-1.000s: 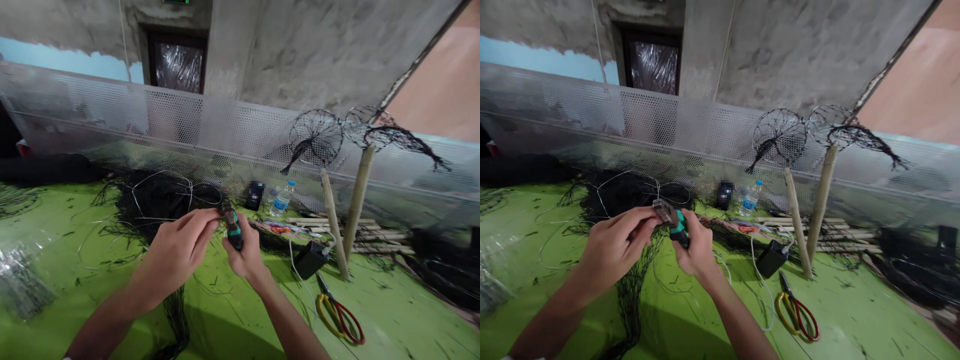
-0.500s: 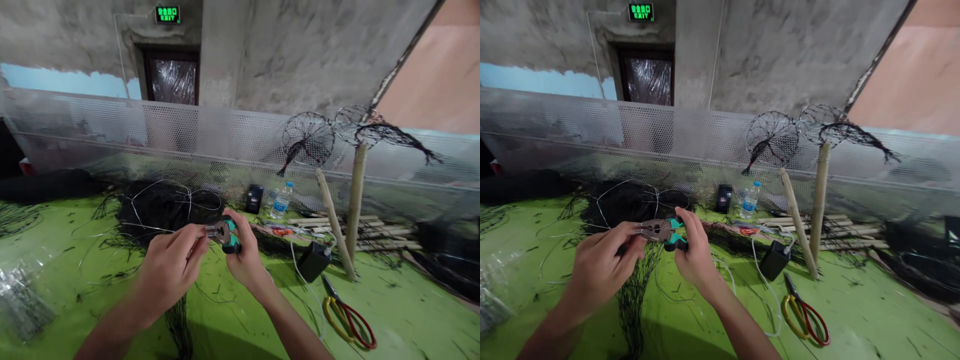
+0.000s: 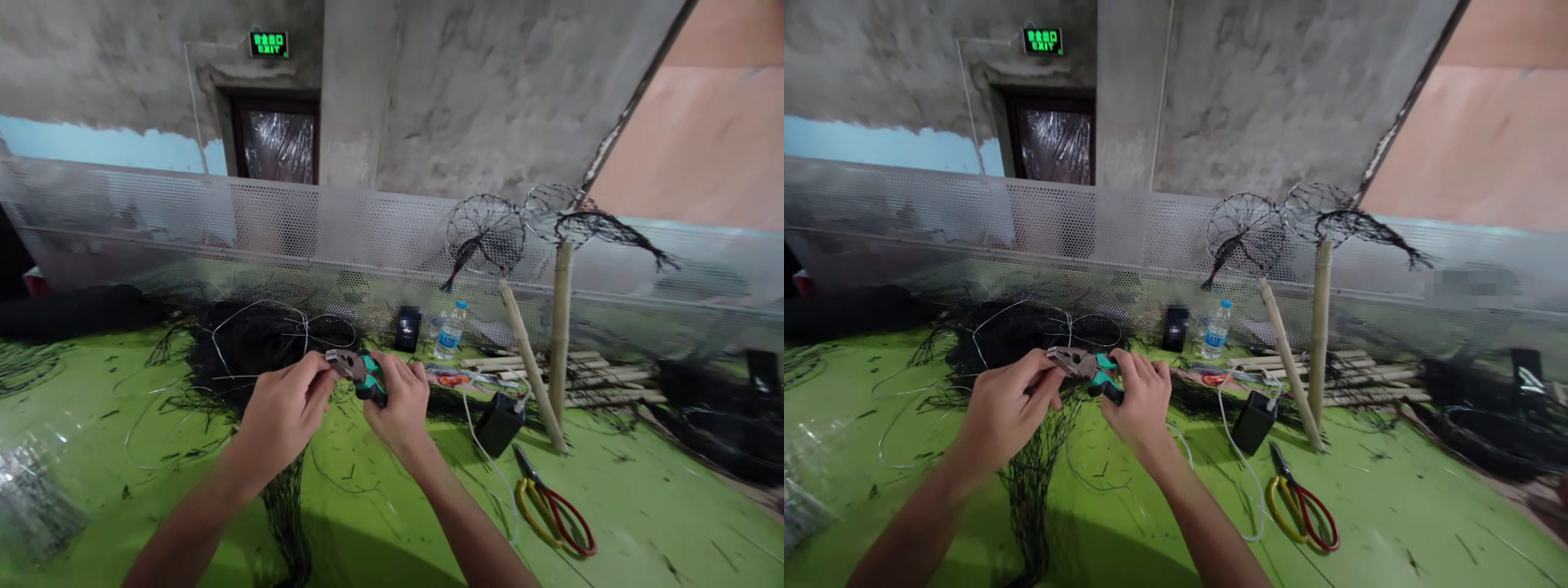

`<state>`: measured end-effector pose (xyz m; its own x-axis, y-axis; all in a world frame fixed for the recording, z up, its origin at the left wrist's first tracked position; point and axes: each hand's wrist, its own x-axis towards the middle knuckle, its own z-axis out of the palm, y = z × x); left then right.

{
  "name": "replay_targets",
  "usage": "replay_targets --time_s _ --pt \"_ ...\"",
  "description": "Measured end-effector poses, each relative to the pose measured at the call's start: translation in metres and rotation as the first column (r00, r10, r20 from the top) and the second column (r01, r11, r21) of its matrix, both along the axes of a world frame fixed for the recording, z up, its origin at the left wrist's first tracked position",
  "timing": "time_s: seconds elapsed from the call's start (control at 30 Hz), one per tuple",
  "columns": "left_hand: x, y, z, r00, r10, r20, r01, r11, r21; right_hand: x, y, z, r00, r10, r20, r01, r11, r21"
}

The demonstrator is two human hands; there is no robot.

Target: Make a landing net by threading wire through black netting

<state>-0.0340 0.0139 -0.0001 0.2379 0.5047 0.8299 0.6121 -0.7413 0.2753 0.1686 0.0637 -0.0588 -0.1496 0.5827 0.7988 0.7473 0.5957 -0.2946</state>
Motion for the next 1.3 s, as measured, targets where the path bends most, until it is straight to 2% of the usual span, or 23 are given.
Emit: replay_targets --time_s 0.27,0.33,0.4,0.47,0.6,0.9,0.97,1.07,1.17,1.23,1.3 --pt "0.001 0.023 -0.006 0.999 0.005 -0.036 -0.009 0.993 -0.12 0.0 0.02 -0.018 0.998 0.061 -0.002 -0.06 0.984 -0.168" --pt "-0.002 0.028 -0.008 0.993 0.068 -0.1 -0.083 0.984 -0.158 -0.001 0.022 -0.022 0.998 0.057 0.0 -0.055 0.978 -0.2" --pt "-0.004 0.032 -0.01 0.965 0.18 -0.19 -0.214 0.961 -0.176 -0.002 0.023 -0.022 0.999 0.034 0.002 -0.033 0.974 -0.222" --pt "-0.006 0.038 -0.011 0.933 0.257 -0.252 -0.307 0.934 -0.183 -0.003 0.024 -0.02 1.0 0.0 0.005 0.002 0.973 -0.23" --pt "-0.003 0.047 -0.013 0.909 0.276 -0.311 -0.354 0.906 -0.231 -0.002 0.026 -0.019 1.0 -0.029 -0.01 0.026 0.977 -0.214" --pt "0.003 0.047 -0.012 0.864 0.35 -0.362 -0.45 0.86 -0.241 0.004 0.046 -0.031 0.984 0.138 -0.11 -0.156 0.972 -0.177" --pt "-0.001 0.048 -0.009 0.844 0.373 -0.385 -0.484 0.84 -0.245 0.008 0.05 -0.028 0.986 0.105 -0.131 -0.129 0.973 -0.191" --pt "-0.011 0.049 -0.003 0.813 0.396 -0.427 -0.527 0.812 -0.251 0.026 0.058 -0.018 0.987 -0.054 -0.152 0.012 0.964 -0.264" --pt "-0.018 0.047 0.001 0.799 0.404 -0.445 -0.545 0.799 -0.253 0.061 0.07 -0.009 0.959 -0.267 -0.097 0.204 0.885 -0.419" --pt "-0.019 0.044 0.002 0.807 0.405 -0.429 -0.537 0.807 -0.247 0.087 0.076 -0.009 0.919 -0.395 0.002 0.332 0.77 -0.545" --pt "-0.018 0.039 0.0 0.838 0.384 -0.387 -0.487 0.848 -0.212 0.106 0.079 -0.016 0.864 -0.488 0.124 0.439 0.61 -0.66"
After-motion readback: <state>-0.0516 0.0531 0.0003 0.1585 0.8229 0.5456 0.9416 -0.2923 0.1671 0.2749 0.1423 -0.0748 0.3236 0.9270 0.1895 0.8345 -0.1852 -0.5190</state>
